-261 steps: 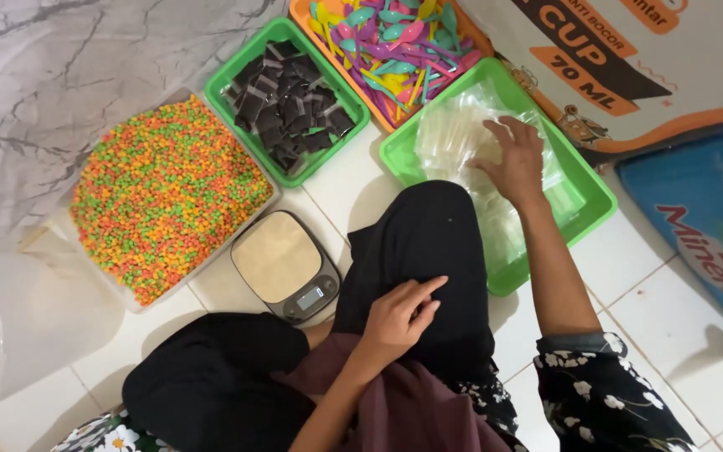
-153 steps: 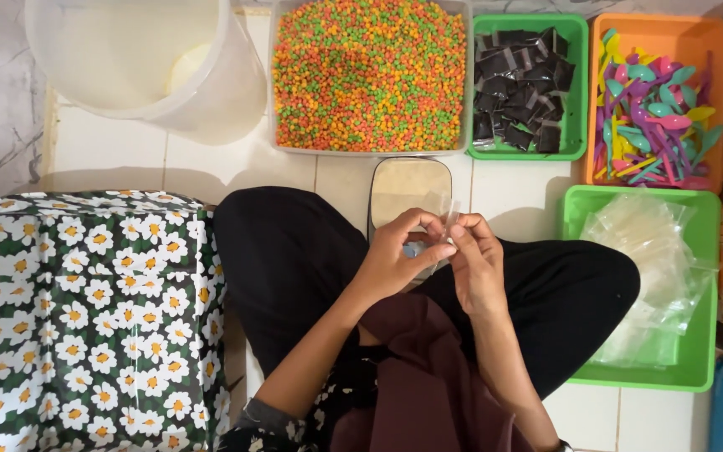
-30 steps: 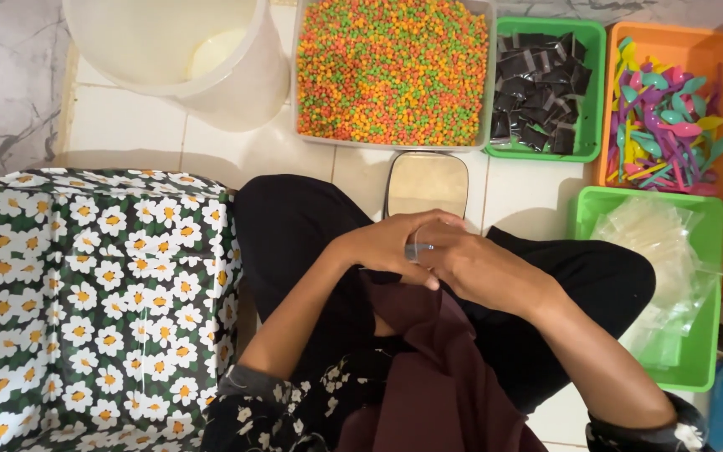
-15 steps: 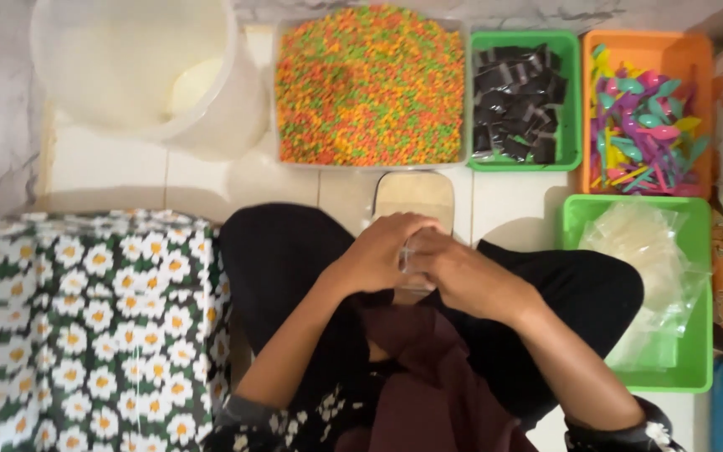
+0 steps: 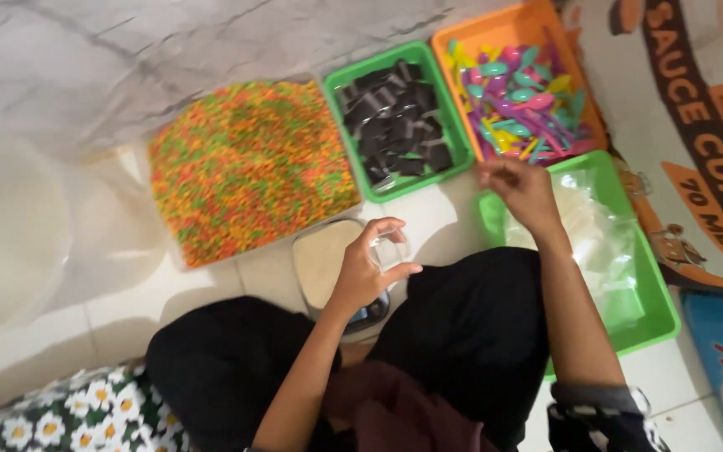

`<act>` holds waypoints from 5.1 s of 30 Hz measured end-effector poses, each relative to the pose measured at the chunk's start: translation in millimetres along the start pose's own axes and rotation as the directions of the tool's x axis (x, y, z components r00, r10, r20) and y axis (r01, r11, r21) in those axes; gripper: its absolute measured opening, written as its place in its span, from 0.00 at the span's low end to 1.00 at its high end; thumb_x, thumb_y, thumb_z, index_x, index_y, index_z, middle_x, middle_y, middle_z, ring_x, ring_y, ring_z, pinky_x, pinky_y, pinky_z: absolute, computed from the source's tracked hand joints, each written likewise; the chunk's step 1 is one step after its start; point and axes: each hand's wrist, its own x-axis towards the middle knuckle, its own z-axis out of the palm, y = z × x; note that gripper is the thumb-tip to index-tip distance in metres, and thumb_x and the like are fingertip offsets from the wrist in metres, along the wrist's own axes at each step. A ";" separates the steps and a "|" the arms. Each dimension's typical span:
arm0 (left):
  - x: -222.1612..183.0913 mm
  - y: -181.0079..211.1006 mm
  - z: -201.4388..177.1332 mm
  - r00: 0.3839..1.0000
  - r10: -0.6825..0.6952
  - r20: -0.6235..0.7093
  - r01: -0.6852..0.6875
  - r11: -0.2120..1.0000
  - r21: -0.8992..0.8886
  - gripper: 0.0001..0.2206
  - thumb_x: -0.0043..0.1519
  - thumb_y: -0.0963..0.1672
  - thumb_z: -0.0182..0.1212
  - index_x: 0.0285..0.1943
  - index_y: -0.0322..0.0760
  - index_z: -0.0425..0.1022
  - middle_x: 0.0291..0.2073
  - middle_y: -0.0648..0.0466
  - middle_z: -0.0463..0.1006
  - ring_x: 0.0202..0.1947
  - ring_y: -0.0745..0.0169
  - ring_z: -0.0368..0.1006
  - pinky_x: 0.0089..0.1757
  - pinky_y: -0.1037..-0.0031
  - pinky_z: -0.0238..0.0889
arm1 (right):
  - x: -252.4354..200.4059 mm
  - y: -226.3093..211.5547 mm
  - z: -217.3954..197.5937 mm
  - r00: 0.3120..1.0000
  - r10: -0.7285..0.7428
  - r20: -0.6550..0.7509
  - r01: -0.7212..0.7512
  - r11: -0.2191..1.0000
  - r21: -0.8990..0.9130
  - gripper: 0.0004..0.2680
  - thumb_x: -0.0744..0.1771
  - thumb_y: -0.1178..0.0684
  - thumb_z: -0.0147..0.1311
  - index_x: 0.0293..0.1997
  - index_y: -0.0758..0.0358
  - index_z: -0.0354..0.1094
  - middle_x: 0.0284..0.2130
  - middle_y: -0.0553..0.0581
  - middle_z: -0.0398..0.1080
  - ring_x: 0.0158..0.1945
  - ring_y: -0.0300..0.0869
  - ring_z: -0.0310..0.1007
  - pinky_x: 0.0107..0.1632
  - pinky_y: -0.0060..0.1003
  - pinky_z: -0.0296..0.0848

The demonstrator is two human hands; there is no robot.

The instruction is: Manually packaging small colorful candies into plastic bags using a spoon and weighing them on a digital scale.

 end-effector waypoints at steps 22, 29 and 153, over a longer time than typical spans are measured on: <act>134.1 -67.4 123.5 0.962 -0.246 0.118 0.250 0.968 -0.021 0.38 0.45 0.47 0.83 0.66 0.46 0.68 0.47 0.48 0.78 0.54 0.55 0.74 0.56 0.65 0.68 | 115.9 94.3 30.6 0.979 0.131 -0.159 -0.181 0.913 -0.365 0.03 0.66 0.57 0.61 0.40 0.54 0.77 0.43 0.58 0.70 0.47 0.65 0.76 0.50 0.57 0.77; 141.4 -76.1 127.8 0.989 -0.104 0.106 0.110 0.992 -0.056 0.38 0.46 0.48 0.83 0.67 0.44 0.69 0.47 0.47 0.79 0.58 0.51 0.72 0.62 0.59 0.61 | 89.3 54.9 -18.0 0.890 -0.182 -0.417 0.092 0.969 -0.227 0.04 0.65 0.58 0.70 0.39 0.58 0.78 0.32 0.58 0.73 0.41 0.57 0.75 0.48 0.48 0.71; -75.5 -63.0 -219.1 0.608 0.254 -0.753 -0.355 0.934 0.029 0.41 0.56 0.49 0.76 0.73 0.38 0.51 0.58 0.43 0.67 0.65 0.46 0.65 0.68 0.46 0.48 | 131.0 -198.9 253.4 0.892 -0.423 0.163 0.381 0.895 0.233 0.03 0.69 0.64 0.64 0.45 0.62 0.80 0.32 0.58 0.78 0.32 0.42 0.80 0.37 0.34 0.80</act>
